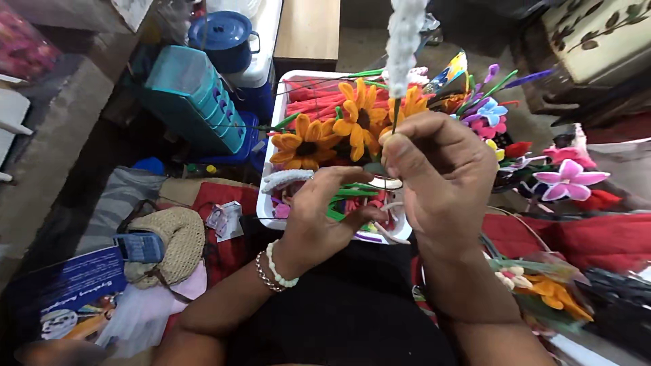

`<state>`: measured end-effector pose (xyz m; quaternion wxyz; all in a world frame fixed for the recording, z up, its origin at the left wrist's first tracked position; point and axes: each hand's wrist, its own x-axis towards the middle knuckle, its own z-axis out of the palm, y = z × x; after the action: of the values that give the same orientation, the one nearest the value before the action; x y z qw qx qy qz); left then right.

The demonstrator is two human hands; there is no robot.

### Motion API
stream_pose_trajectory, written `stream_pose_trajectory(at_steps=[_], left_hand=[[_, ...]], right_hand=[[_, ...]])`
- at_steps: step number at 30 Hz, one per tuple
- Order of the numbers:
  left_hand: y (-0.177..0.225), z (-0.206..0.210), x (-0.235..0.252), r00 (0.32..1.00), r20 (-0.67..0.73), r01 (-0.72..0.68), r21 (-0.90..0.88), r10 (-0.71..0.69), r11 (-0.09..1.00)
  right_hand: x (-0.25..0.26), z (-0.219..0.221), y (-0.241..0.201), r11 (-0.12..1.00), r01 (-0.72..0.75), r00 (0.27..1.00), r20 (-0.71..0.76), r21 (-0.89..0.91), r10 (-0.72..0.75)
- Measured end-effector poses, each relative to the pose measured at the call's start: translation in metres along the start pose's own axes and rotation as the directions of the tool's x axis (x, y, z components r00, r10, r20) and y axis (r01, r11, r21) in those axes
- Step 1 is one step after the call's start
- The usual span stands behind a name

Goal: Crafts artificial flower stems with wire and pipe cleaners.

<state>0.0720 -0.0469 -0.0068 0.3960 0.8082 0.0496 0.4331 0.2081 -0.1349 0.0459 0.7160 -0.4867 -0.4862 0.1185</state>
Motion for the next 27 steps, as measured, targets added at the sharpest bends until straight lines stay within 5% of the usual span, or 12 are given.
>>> stream_pose_trajectory(at_steps=[3,12,21,27], left_hand=[[0.004,0.004,0.014,0.990,-0.060,-0.112,0.211,0.127,0.971],[0.008,0.006,0.026,0.983,-0.164,-0.083,-0.026,0.078,0.996],[0.019,-0.012,0.028,0.993,0.046,0.114,-0.252,-0.106,0.961],[0.009,-0.028,0.033,0.938,0.269,0.339,-0.585,-0.218,0.737]], right_hand=[[0.004,0.007,-0.001,0.997,0.064,0.997,-0.046,-0.030,-0.065],[0.005,0.011,0.001,0.996,0.090,0.991,-0.105,0.029,-0.086],[0.012,0.001,0.008,0.964,-0.085,0.996,0.020,0.252,0.082],[0.014,-0.005,0.017,0.767,-0.332,0.943,0.218,0.549,0.252]])
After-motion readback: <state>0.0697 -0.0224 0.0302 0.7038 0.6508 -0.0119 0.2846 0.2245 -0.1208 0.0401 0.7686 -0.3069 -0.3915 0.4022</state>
